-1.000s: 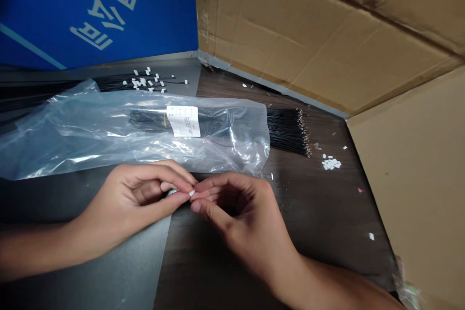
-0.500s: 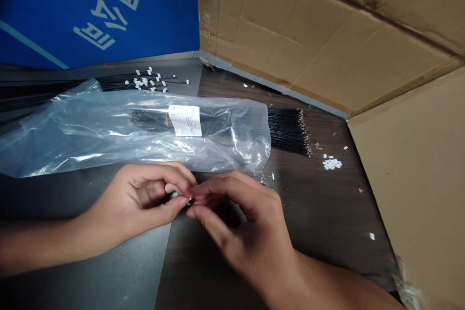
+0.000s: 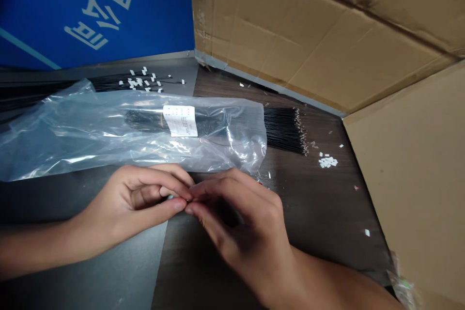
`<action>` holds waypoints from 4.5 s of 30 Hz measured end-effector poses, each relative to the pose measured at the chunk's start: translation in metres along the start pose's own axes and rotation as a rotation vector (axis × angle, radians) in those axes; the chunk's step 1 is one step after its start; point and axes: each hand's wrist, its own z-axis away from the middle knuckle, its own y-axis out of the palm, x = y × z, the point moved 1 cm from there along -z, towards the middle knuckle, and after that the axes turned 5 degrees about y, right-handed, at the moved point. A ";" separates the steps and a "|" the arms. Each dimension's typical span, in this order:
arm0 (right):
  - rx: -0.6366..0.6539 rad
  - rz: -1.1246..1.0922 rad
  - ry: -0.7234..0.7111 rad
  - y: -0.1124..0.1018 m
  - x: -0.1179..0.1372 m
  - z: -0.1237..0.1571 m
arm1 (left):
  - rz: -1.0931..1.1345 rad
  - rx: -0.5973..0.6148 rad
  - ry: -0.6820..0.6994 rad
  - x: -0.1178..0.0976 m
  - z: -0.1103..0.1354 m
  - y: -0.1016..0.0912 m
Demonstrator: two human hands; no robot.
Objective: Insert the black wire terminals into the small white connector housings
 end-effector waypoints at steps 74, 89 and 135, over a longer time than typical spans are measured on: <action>0.285 -0.382 0.642 -0.002 -0.005 -0.008 | -0.143 -0.111 0.036 -0.005 0.000 0.003; 0.337 -0.391 0.699 -0.003 -0.004 -0.009 | -0.203 -0.062 0.108 -0.003 0.002 0.002; 0.350 -0.401 0.683 -0.005 -0.009 -0.011 | -0.325 -0.092 0.160 -0.005 0.002 0.002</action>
